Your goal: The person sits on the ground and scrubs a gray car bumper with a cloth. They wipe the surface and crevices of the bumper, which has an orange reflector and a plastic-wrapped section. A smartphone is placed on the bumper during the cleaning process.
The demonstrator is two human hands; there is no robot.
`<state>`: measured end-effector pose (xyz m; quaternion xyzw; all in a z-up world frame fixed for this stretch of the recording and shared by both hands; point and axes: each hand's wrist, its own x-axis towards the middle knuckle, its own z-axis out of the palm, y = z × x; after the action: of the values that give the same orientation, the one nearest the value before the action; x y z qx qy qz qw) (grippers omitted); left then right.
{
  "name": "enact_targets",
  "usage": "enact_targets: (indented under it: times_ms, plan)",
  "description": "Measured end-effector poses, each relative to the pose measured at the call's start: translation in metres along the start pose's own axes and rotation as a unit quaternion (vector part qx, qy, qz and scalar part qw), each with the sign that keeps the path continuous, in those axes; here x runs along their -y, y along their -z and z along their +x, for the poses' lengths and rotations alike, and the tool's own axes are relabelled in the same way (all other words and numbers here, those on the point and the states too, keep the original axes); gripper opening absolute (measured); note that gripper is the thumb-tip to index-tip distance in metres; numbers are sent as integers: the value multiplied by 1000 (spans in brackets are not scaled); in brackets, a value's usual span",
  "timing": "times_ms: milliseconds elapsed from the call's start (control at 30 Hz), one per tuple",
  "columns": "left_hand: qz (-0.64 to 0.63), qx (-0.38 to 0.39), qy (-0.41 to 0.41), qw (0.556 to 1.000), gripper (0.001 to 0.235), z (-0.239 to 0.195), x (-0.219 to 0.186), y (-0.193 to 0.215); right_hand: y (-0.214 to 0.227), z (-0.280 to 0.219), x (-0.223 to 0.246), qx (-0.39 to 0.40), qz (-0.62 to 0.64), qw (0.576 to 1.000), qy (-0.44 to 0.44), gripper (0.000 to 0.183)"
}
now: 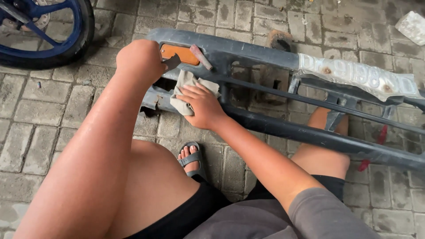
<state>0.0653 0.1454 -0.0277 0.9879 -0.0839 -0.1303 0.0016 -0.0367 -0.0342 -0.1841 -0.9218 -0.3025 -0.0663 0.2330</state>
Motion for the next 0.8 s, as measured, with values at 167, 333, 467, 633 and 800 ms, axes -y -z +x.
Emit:
enact_targets:
  times_ms: [167,333,467,633,800]
  plan:
    - [6,23,2,1000,25,-2,-9,0,23,-26,4,42,102,994,20,58]
    - [-25,-36,-100,994,40,-19,-5,4,46,-50,7,68,155,980,-107,41]
    - [-31,-54,-104,993,36,-19,-3,2,57,-48,20,-127,156,955,-220,60]
    - [-28,-89,-105,990,34,-26,-8,9,42,-36,28,-232,30,966,-110,89]
    - [-104,-38,-78,991,24,-12,-11,3,47,-40,44,40,-4,993,-109,117]
